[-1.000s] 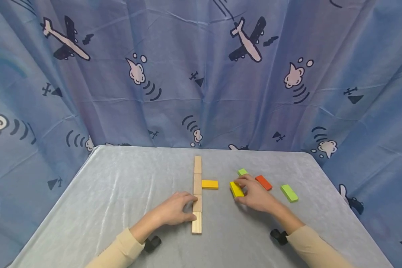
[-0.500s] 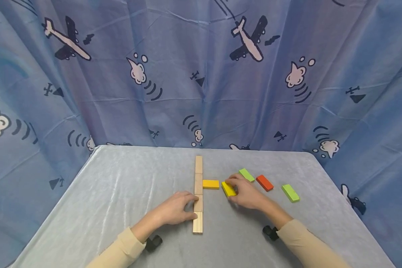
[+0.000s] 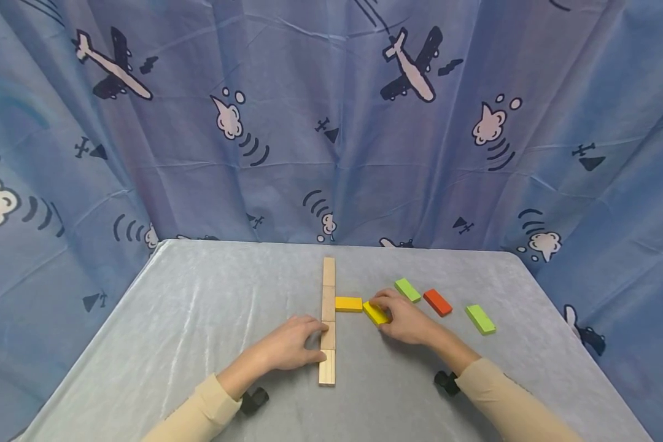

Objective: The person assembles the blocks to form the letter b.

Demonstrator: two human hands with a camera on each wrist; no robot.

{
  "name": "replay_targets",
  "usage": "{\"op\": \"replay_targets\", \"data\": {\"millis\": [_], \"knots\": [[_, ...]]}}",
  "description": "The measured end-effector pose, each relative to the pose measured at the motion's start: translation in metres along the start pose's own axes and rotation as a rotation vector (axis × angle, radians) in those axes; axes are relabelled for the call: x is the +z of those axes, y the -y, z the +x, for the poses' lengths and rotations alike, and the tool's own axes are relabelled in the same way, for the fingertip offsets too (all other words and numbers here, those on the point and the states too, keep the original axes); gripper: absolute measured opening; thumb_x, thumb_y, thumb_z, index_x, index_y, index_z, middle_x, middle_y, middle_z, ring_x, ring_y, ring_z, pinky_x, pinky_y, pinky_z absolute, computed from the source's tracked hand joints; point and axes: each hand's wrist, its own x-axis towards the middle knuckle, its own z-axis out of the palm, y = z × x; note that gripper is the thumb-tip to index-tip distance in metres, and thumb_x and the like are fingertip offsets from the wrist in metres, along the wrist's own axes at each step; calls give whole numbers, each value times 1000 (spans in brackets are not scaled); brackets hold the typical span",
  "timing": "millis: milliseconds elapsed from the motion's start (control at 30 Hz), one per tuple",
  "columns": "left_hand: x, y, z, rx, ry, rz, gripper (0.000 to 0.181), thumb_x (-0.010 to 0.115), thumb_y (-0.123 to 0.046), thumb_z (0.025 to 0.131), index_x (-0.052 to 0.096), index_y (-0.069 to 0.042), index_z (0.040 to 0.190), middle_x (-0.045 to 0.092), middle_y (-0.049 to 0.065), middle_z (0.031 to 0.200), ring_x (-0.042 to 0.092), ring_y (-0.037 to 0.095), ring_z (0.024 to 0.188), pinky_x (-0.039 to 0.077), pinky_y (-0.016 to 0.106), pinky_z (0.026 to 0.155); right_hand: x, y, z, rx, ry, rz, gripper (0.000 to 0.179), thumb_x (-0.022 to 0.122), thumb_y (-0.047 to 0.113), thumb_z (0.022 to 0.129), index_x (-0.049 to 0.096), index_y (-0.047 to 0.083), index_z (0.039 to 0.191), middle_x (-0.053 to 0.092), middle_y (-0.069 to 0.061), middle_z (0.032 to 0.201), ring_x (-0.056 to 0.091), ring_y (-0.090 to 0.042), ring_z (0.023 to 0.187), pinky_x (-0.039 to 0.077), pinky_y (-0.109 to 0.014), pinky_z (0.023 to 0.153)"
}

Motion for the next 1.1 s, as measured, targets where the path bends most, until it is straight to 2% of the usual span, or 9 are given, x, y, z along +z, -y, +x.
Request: {"op": "replay_targets", "data": {"millis": [333,567,733,1100], "knots": [[1,-1,0,1,0,-3,55,78,-31,90,62,-7,137,59,12,139,52,32,131,43,47,109,-3,3,-7,45,19,11,51,76,2,84,64,0,133,58,-6,129,57,-20,107,52,-42,96],[1,-3,-1,-3,0,-11,55,78,-31,90,62,-7,137,59,12,139,52,32,132,43,47,109,-11,-1,-15,26,9,42,47,76,2,85,64,-1,131,61,-8,128,60,-26,110,55,-42,90],[0,-3,-2,-6,-6,-13,55,78,-30,90,62,-6,137,59,13,139,51,32,132,42,47,110,-23,-6,-24,23,-11,3,45,75,3,88,63,-2,131,62,-11,129,61,-32,111,56,-45,87],[2,-2,-1,-6,-1,-20,55,78,-30,89,62,-7,137,60,13,138,51,32,132,42,48,110,-43,-31,-40,47,-73,-87,39,73,7,90,66,-1,127,65,-13,122,62,-33,109,54,-50,89]]}}
